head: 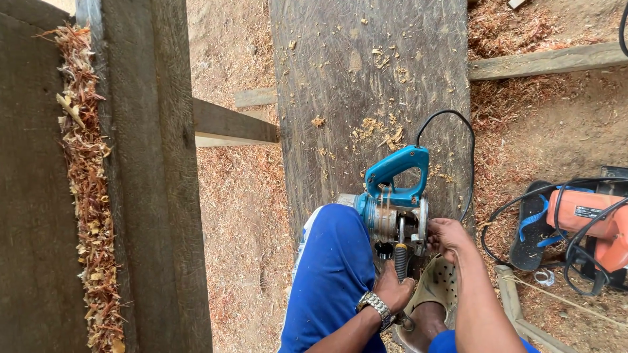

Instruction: The person adjusts a blue electric planer on a wooden workbench, then uses pliers and a wrench to tighten components on the tool's base. The person works on the planer while seated on the bench, manipulating the tool with both hands.

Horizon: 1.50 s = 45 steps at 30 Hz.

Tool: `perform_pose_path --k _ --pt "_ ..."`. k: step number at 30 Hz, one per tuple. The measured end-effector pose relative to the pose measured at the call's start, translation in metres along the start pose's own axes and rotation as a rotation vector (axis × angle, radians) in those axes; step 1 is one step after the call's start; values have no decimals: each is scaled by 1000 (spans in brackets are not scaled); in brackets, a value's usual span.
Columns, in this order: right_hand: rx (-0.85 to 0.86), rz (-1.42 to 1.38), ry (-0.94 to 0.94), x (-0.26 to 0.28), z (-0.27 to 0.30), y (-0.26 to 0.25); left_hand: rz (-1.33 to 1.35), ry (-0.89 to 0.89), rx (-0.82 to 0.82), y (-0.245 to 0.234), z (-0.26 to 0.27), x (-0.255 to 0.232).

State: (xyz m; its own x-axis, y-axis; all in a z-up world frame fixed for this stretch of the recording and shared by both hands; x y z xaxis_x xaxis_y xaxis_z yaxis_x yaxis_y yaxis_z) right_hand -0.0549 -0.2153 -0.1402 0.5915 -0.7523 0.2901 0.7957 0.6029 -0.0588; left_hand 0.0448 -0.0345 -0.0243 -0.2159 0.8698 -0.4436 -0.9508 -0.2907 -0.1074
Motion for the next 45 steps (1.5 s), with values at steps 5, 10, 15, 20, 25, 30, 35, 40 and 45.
perform_pose_path --k 5,10,15,20,25,30,35,40,45 --pt "49 -55 -9 15 23 6 -2 -5 -11 -4 5 -7" --pt "60 -13 -11 -4 -4 0 -2 5 -20 -7 9 -14" --pt "131 -55 -104 8 -1 6 19 -14 -9 -1 -1 -4" --pt "98 -37 -5 8 6 4 43 -49 6 -5 6 -13" --pt "8 74 20 0 -13 -8 29 -47 7 -2 3 -10" --pt "106 -78 -25 33 30 10 22 -53 3 -2 4 -11" --pt "67 7 18 8 0 -1 25 -40 -10 -6 9 -15" --pt "97 -2 -8 9 3 0 45 -20 -27 -12 18 -27" --pt "65 -14 53 6 1 -2 58 -71 3 -18 26 -41"
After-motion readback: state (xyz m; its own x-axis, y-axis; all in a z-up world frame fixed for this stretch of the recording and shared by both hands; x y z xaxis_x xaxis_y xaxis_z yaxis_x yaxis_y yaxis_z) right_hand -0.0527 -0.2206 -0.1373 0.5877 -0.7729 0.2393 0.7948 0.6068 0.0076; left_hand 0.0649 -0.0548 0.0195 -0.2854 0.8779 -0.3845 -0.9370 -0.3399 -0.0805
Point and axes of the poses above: each hand's wrist, its own z-axis away from the middle knuckle, its own y-axis out of the palm, x = y × z, the point moved 9 cm from there along -z, towards the middle knuckle, and after that the axes turned 9 degrees about z, right-handed, at the moved point
